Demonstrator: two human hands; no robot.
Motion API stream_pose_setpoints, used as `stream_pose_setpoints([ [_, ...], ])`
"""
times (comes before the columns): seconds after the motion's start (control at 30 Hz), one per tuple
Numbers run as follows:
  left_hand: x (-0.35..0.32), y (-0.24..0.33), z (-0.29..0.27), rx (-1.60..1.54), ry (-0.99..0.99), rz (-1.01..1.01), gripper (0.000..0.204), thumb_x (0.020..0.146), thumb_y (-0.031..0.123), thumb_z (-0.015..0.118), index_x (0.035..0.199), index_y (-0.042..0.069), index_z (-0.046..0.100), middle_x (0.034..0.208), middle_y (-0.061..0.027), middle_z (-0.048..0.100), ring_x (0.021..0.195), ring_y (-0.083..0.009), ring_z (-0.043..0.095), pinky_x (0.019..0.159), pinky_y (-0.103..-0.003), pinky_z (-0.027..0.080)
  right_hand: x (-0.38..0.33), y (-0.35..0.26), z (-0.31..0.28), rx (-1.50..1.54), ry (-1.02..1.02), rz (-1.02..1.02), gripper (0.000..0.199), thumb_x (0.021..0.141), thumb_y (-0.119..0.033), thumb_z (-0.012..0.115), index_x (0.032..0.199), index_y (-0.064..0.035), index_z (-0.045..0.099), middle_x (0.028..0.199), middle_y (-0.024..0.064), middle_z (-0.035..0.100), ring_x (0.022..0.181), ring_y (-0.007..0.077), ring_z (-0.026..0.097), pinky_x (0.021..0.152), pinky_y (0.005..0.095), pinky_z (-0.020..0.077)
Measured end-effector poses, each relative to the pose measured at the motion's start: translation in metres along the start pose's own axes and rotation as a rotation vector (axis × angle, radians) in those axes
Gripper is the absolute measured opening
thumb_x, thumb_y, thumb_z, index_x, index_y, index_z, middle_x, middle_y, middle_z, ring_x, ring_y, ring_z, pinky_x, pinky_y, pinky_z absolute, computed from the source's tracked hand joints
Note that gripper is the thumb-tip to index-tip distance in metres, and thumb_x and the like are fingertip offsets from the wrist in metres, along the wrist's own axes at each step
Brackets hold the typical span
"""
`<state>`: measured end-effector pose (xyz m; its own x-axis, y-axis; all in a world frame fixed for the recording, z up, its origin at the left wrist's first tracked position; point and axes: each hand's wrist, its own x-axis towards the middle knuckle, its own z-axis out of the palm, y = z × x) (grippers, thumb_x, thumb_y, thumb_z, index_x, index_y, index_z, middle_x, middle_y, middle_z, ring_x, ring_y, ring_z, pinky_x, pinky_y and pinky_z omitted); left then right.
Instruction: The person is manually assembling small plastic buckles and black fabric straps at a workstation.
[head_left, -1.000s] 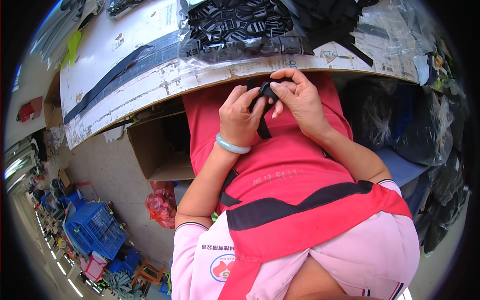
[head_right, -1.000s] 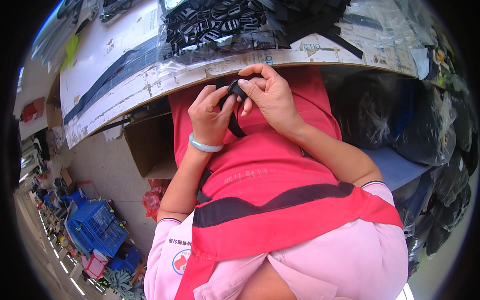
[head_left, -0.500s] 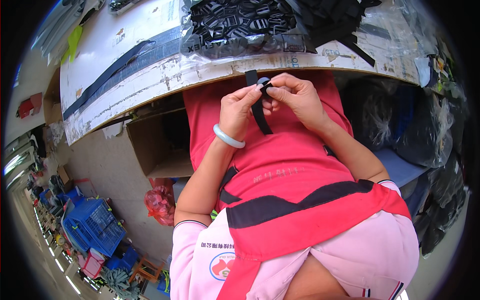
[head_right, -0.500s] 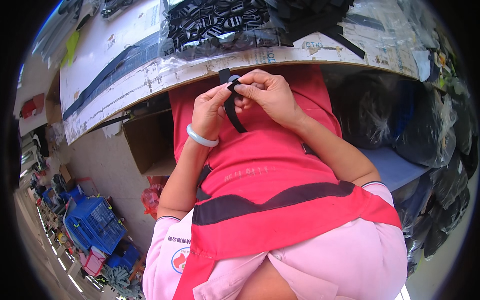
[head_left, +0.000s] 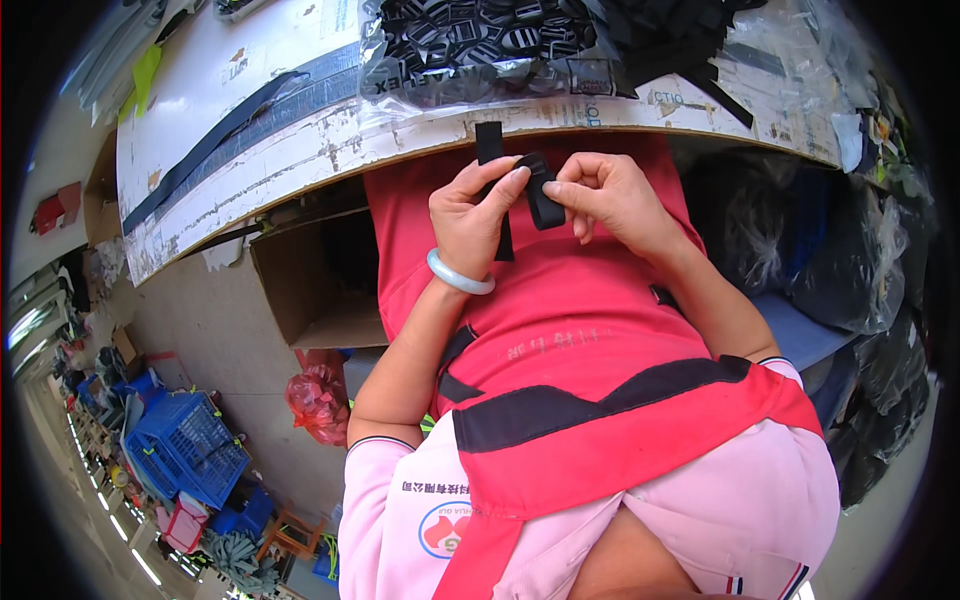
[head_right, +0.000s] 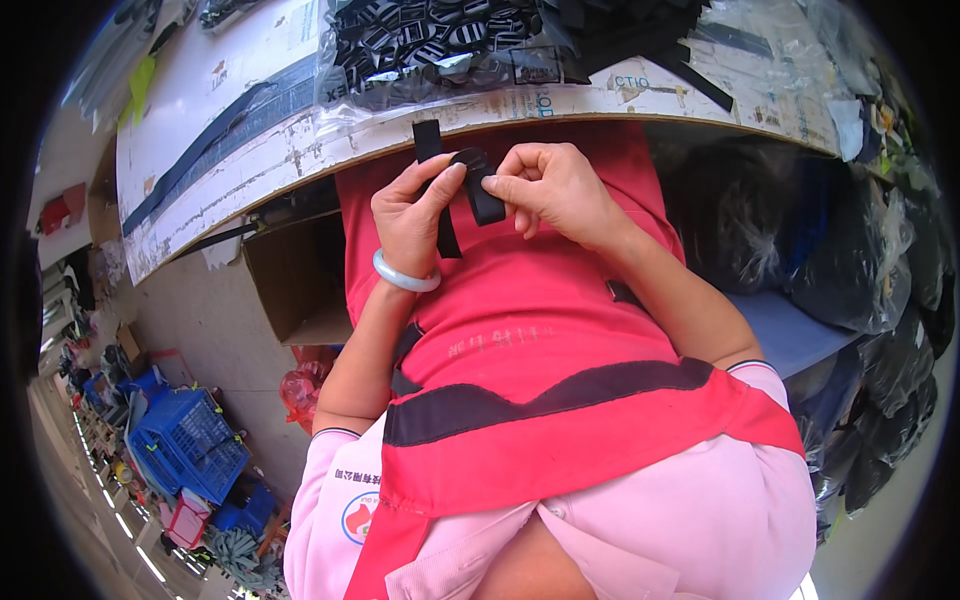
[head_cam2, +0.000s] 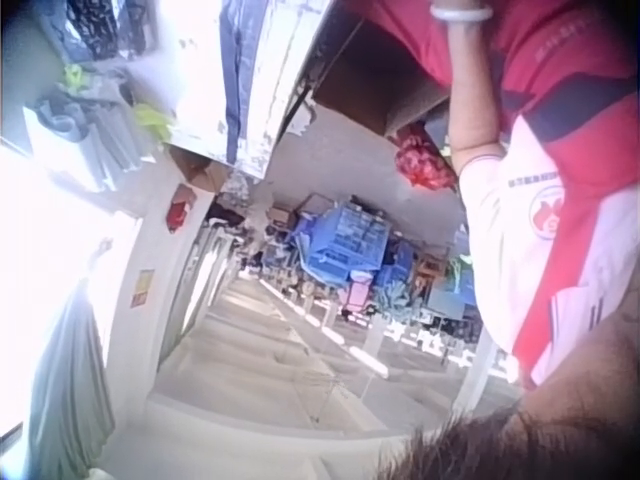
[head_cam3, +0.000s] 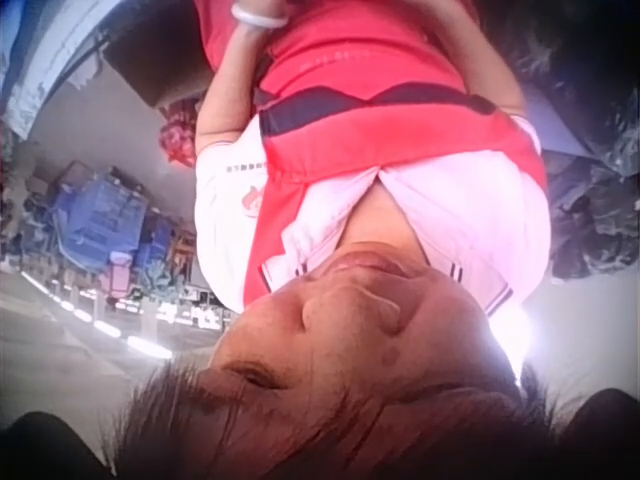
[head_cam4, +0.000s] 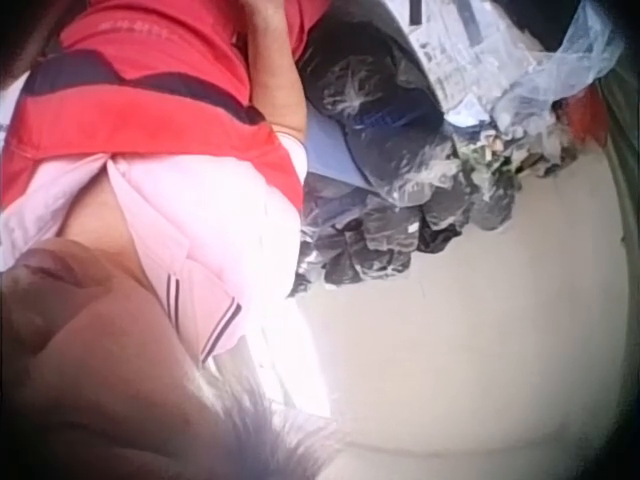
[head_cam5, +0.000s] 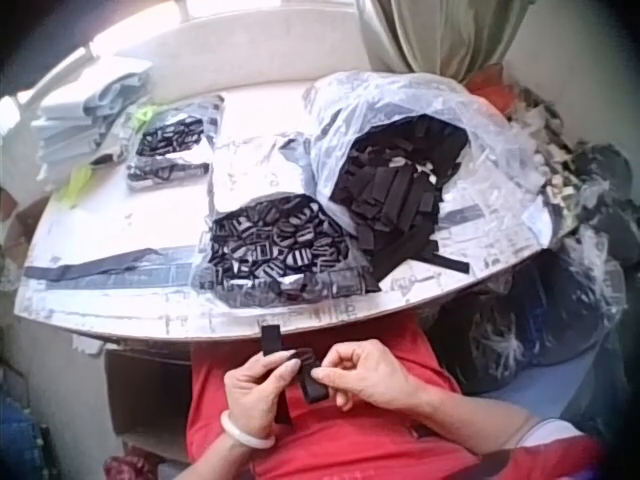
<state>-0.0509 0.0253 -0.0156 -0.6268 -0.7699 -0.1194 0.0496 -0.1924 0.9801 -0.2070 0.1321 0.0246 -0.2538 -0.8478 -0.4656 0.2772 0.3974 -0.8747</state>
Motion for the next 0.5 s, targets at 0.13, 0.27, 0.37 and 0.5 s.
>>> stream_pose_setpoints([
  [0.13,0.0,-0.001,-0.005,0.074,-0.043,0.097,0.018,0.083,0.002,0.073,0.1,-0.002,0.072,0.093,-0.0065,0.068,0.085,-0.0116,0.061,0.076,-0.024,0.048,0.007,-0.005,-0.002,-0.028,-0.056,0.034,0.02,0.091,-0.019,0.068,0.081,-0.0013,0.062,0.064,0.0024,0.061,0.051,0.006,0.056,0.045,0.0198,0.0455],
  [0.27,-0.001,0.001,-0.004,0.04,-0.075,0.069,0.018,0.083,0.002,0.073,0.1,-0.001,0.072,0.095,-0.0062,0.067,0.086,-0.012,0.061,0.077,-0.023,0.047,0.012,-0.007,-0.009,-0.07,-0.12,0.07,0.021,0.09,-0.021,0.069,0.08,-0.0028,0.063,0.063,0.0016,0.061,0.049,0.0063,0.056,0.046,0.0197,0.0447],
  [0.37,-0.002,-0.002,-0.006,0.059,-0.059,0.054,0.018,0.083,0.0,0.072,0.101,-0.001,0.071,0.095,-0.0061,0.066,0.086,-0.012,0.06,0.078,-0.023,0.046,0.014,0.003,-0.004,-0.06,-0.033,0.016,0.023,0.09,-0.024,0.07,0.082,-0.0034,0.064,0.067,0.0008,0.061,0.055,0.006,0.057,0.05,0.02,0.0465],
  [0.5,-0.005,0.001,-0.006,0.072,-0.041,0.108,0.017,0.082,-0.003,0.071,0.1,-0.001,0.071,0.096,-0.006,0.065,0.085,-0.0119,0.06,0.076,-0.024,0.047,0.001,0.006,-0.005,-0.03,-0.093,0.024,0.02,0.088,-0.021,0.072,0.089,-0.0021,0.065,0.074,0.0011,0.062,0.063,0.0072,0.059,0.056,0.0219,0.0502],
])
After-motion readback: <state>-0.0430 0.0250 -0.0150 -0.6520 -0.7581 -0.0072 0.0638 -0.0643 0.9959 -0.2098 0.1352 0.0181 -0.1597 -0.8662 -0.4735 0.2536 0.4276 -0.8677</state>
